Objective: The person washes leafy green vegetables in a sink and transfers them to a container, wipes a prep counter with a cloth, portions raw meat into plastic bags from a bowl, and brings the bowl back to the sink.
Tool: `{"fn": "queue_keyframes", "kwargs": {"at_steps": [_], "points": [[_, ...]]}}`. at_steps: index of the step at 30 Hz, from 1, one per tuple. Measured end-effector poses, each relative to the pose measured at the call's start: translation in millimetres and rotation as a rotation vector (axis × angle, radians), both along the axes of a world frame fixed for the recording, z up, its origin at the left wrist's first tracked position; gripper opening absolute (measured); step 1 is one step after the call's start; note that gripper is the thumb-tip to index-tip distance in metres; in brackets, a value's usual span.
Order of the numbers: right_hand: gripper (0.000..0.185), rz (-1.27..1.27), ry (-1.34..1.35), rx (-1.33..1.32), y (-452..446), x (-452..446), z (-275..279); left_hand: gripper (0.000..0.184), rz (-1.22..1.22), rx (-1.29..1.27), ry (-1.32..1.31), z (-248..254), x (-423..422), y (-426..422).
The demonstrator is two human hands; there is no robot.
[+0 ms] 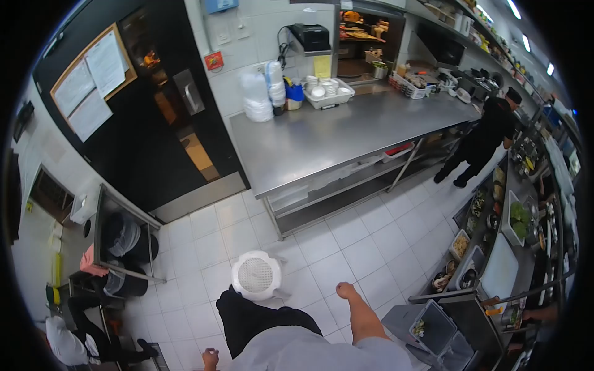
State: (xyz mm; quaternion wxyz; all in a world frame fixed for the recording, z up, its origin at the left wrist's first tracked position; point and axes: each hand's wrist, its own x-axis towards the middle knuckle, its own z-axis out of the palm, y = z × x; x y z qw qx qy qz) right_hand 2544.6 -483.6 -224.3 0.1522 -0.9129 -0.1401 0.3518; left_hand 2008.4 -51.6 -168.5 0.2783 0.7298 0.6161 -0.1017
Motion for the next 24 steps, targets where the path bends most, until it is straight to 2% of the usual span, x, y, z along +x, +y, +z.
{"fn": "queue_keyframes", "kwargs": {"at_steps": [1, 3, 5, 6, 7, 10, 12, 14, 18, 22, 24], "points": [[0.037, -0.059, -0.007, 0.015, -8, -10, 1, 0.039, -0.023, 0.003, -0.004, -12, -2, 5], [0.036, -0.152, -0.012, -0.024, -39, -28, -25, 0.037, -0.326, -0.074, 0.17, -14, 6, 15], [0.037, -0.256, 0.059, -0.118, -55, -50, -20, 0.035, -0.356, -0.058, 0.144, -26, 18, 38], [0.039, -0.291, 0.131, -0.168, -62, -59, -7, 0.035, -0.262, -0.1, 0.12, -23, 33, 52], [0.039, -0.311, 0.149, -0.199, -69, -69, -14, 0.036, -0.167, -0.136, 0.095, -14, 49, 68], [0.039, -0.379, 0.192, -0.251, -78, -88, -37, 0.036, -0.209, -0.088, -0.063, -4, 99, 100], [0.039, -0.425, 0.216, -0.272, -64, -94, -46, 0.036, -0.304, -0.067, -0.085, 4, 133, 119], [0.039, -0.449, 0.077, -0.111, -43, -94, -47, 0.034, -0.436, -0.073, -0.11, 12, 162, 138], [0.039, -0.623, 0.032, 0.084, 17, -94, -21, 0.034, -0.484, -0.098, -0.054, 12, 214, 178], [0.038, -0.693, 0.218, -0.018, 49, -100, -49, 0.033, -0.572, -0.101, -0.063, 6, 262, 214], [0.038, -0.708, 0.184, -0.074, 61, -107, -66, 0.032, -0.731, -0.03, -0.128, 1, 285, 236]]}}
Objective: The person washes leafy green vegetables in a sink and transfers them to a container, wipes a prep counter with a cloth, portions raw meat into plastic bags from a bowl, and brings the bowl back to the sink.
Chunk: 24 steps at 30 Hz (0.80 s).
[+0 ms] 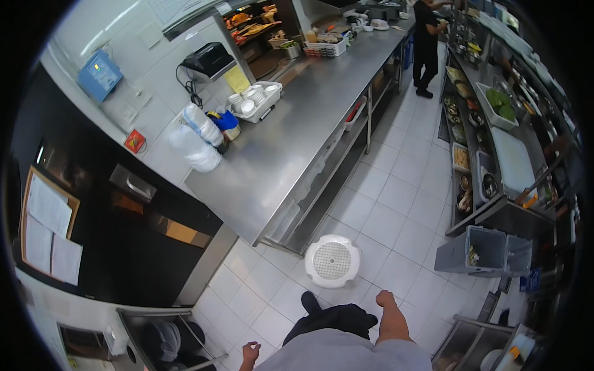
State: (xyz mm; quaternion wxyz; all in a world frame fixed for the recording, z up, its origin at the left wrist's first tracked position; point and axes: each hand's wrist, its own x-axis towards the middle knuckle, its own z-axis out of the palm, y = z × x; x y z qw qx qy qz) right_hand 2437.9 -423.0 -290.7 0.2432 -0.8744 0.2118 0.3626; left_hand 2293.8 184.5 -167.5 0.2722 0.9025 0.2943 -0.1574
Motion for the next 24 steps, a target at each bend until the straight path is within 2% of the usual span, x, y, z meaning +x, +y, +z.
{"fn": "queue_keyframes", "kwargs": {"at_steps": [1, 2, 4, 6, 8, 10, 11, 13, 15, 16, 19, 21, 22, 24], "points": [[0.038, 0.021, -0.008, -0.081, 6, -2, -4, 0.032, -0.014, -0.009, 0.005, 0, 9, 8], [0.038, -0.062, 0.018, -0.092, 14, -2, -8, 0.032, -0.05, 0.016, 0.013, 0, 17, 16], [0.036, -0.069, -0.029, -0.056, 34, 7, -21, 0.032, -0.099, 0.038, 0.024, 8, 32, 30], [0.034, -0.082, -0.088, -0.024, 47, 19, -21, 0.031, -0.156, 0.023, 0.187, 13, 44, 48], [0.034, -0.237, -0.241, 0.071, 66, 31, 3, 0.029, -0.653, 0.145, 0.303, 0, 60, 66], [0.033, -0.321, -0.261, 0.082, 66, 37, 11, 0.025, -1.21, 0.291, 0.388, -2, 77, 71], [0.032, -0.393, -0.275, 0.101, 63, 36, 14, 0.026, -0.953, 0.217, 0.423, -8, 84, 63], [0.033, -0.446, -0.233, 0.092, 47, 32, 14, 0.028, -0.408, 0.062, 0.358, 14, 105, 33], [0.032, -0.515, -0.205, 0.069, 21, 28, 8, 0.034, -0.296, 0.06, 0.27, -3, 138, 11], [0.028, -0.523, -0.224, 0.069, 7, 26, 8, 0.037, -0.255, 0.103, 0.208, 3, 155, -9], [0.029, -0.389, -0.1, 0.022, -48, 7, -51, 0.038, -0.256, 0.161, 0.056, 34, 215, -48], [0.031, -0.463, -0.024, -0.022, -77, 14, -41, 0.036, -0.204, 0.14, -0.007, 60, 240, -64], [0.029, -0.392, -0.012, -0.054, -91, 23, -45, 0.034, -0.159, 0.1, -0.078, 64, 244, -69], [0.028, -0.421, -0.115, -0.016, -112, 48, -32, 0.031, -0.045, -0.011, -0.19, 80, 246, -71]]}}
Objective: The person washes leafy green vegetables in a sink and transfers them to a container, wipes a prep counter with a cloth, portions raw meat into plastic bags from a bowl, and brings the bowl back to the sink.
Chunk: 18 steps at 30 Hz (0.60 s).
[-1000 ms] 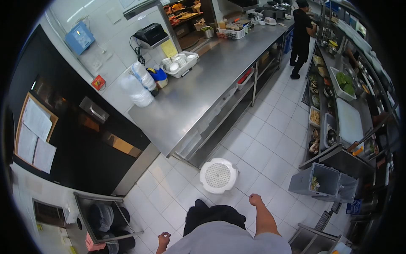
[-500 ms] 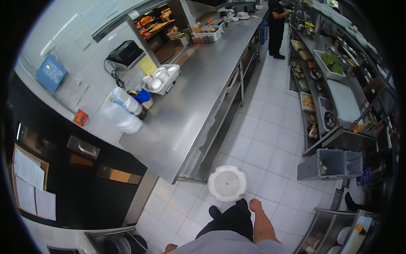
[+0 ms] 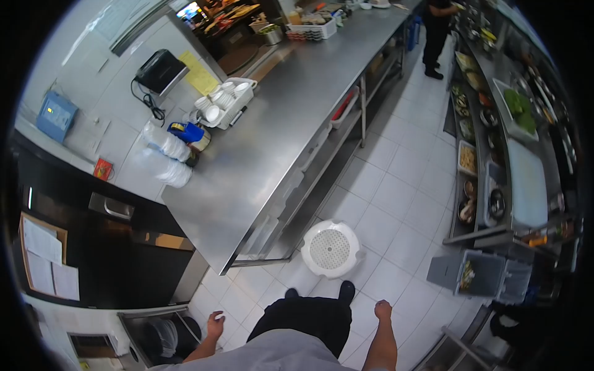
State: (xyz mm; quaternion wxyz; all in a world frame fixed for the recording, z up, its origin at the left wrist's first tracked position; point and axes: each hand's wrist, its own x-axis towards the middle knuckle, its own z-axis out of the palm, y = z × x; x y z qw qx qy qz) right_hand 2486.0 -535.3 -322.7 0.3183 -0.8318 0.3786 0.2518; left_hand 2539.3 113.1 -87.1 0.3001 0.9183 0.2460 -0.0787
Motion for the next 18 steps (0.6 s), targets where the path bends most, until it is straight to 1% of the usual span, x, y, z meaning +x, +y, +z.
{"fn": "queue_keyframes", "kwargs": {"at_steps": [1, 3, 5, 6, 7, 8, 9, 11, 12, 13, 14, 15, 17, 18], "points": [[0.028, -0.047, -0.102, 0.025, -7, 17, 11, 0.031, 0.073, -0.077, -0.029, 9, -2, 1], [0.026, -0.021, -0.13, 0.041, -16, 64, 29, 0.032, 0.061, 0.082, -0.017, 2, -21, 24], [0.029, -0.069, -0.462, 0.199, -12, 122, 50, 0.032, 0.099, 0.171, 0.021, 7, -31, 34], [0.03, -0.07, -0.478, 0.289, -7, 158, 70, 0.032, 0.11, 0.215, -0.053, 1, -34, 42], [0.032, -0.071, -0.489, 0.382, 9, 199, 110, 0.033, 0.121, 0.265, -0.125, -7, -36, 48], [0.032, -0.013, -0.564, 0.417, 31, 240, 141, 0.033, 0.213, 0.212, -0.177, -7, -31, 50], [0.033, 0.039, -0.638, 0.454, 58, 280, 172, 0.033, 0.297, 0.16, -0.23, -9, -18, 54], [0.031, 0.246, -0.797, 0.507, 133, 360, 255, 0.035, 0.449, 0.018, -0.407, -17, 22, 70], [0.029, 0.252, -0.807, 0.63, 177, 393, 291, 0.034, 0.459, 0.008, -0.49, -2, 54, 72], [0.031, 0.361, -0.9, 0.694, 221, 425, 322, 0.034, 0.463, -0.001, -0.577, 19, 89, 69], [0.033, 0.465, -0.921, 0.678, 266, 452, 361, 0.034, 0.471, -0.016, -0.588, 34, 122, 71], [0.035, 0.566, -0.941, 0.66, 313, 478, 392, 0.034, 0.473, -0.092, -0.668, 48, 153, 77], [0.044, 0.637, -1.067, 0.665, 401, 538, 411, 0.032, 0.412, -0.207, -0.783, 58, 216, 104], [0.05, 0.618, -1.112, 0.647, 446, 572, 409, 0.031, 0.321, -0.184, -0.809, 68, 245, 120]]}}
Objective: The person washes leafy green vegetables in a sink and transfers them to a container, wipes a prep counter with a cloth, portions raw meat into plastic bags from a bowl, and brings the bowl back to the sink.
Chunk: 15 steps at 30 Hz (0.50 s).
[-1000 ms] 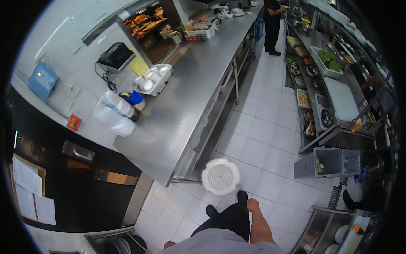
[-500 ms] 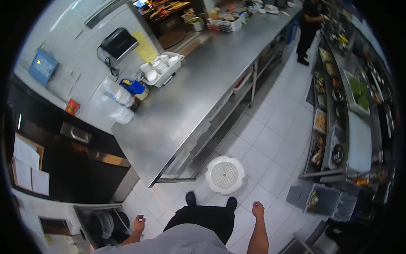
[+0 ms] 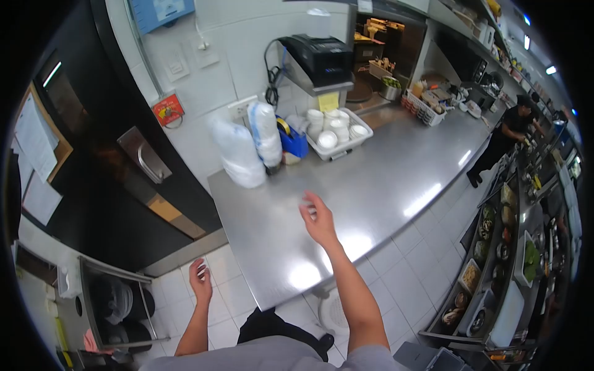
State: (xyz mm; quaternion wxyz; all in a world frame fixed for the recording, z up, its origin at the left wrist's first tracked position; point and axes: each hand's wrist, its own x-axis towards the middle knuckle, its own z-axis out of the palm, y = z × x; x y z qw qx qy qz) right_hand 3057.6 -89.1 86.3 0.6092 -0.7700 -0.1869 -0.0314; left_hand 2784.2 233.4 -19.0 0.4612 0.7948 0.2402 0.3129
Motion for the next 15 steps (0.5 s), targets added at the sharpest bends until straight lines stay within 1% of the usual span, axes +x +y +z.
{"fn": "queue_keyframes", "kwargs": {"at_steps": [1, 2, 3, 4, 5, 7, 8, 10, 11, 13, 15], "points": [[0.057, -0.025, -0.029, -0.003, 37, 30, 0, 0.031, -0.063, 0.044, -0.018, 10, 23, 7], [0.065, -0.071, -0.061, 0.023, 75, 58, 15, 0.031, -0.063, 0.014, -0.021, 20, 45, 12], [0.073, -0.117, -0.091, 0.053, 109, 87, 31, 0.03, -0.136, -0.014, -0.087, 32, 65, 19], [0.079, -0.214, -0.207, 0.027, 135, 119, 42, 0.03, -0.213, -0.035, -0.155, 43, 86, 26], [0.085, -0.313, -0.322, 0.007, 158, 150, 49, 0.03, -0.22, -0.048, -0.153, 51, 104, 33], [0.088, -0.411, -0.519, -0.063, 185, 186, 82, 0.03, -0.301, -0.006, -0.204, 68, 132, 40], [0.088, -0.423, -0.509, -0.074, 193, 198, 84, 0.03, -0.315, -0.014, -0.194, 77, 143, 44], [0.089, -0.24, -0.221, -0.088, 199, 220, 92, 0.029, -0.398, -0.034, -0.257, 99, 168, 52], [0.089, -0.252, -0.235, -0.096, 200, 226, 94, 0.029, -0.409, -0.041, -0.271, 110, 179, 58], [0.087, -0.179, -0.096, -0.127, 197, 234, 95, 0.029, -0.456, -0.065, -0.322, 128, 199, 67], [0.086, -0.182, -0.11, -0.154, 196, 229, 97, 0.029, -0.495, -0.067, -0.366, 141, 221, 76]]}}
